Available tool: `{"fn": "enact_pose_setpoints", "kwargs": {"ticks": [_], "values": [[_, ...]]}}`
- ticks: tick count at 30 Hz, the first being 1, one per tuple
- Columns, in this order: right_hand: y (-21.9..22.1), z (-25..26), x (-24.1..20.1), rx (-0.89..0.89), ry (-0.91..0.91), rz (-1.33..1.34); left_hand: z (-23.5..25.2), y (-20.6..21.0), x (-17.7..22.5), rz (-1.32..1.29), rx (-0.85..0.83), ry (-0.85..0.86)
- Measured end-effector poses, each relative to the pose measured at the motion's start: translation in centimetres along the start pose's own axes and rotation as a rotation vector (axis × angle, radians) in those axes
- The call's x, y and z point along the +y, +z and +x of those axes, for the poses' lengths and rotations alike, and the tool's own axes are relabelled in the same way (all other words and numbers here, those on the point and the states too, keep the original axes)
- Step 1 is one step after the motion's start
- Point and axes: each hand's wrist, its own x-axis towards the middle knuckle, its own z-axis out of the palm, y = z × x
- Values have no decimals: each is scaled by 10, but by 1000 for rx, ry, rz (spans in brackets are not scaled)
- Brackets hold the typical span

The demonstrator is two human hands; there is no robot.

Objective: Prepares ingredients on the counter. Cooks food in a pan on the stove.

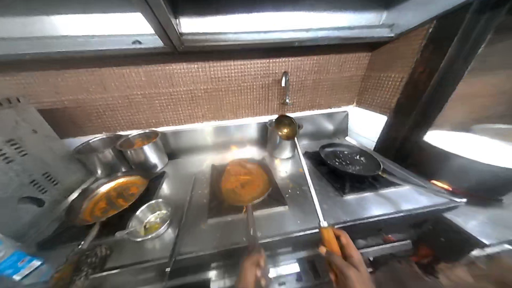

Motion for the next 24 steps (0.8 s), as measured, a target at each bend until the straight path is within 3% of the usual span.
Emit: {"fn": "enact_pose_setpoints", "kwargs": {"ticks": [3,7,11,15,20,24], "values": [[9,4,2,21,23,24,18,28,33,-40,124,-80],[10,0,8,-45,27,-1,-5,51,24,-2,182,-115],[17,-11,25,-63,100,-4,27,35,23,-49,182,-78],[9,-21,31,-88,162,-12,-15,54,22,-9,166,-120],[25,-14,37,-62,229,-66,36,30,28,-53,155,-92],[11,-32,36,-112,251,-111,-32,63,19,-42,198,-134]]}}
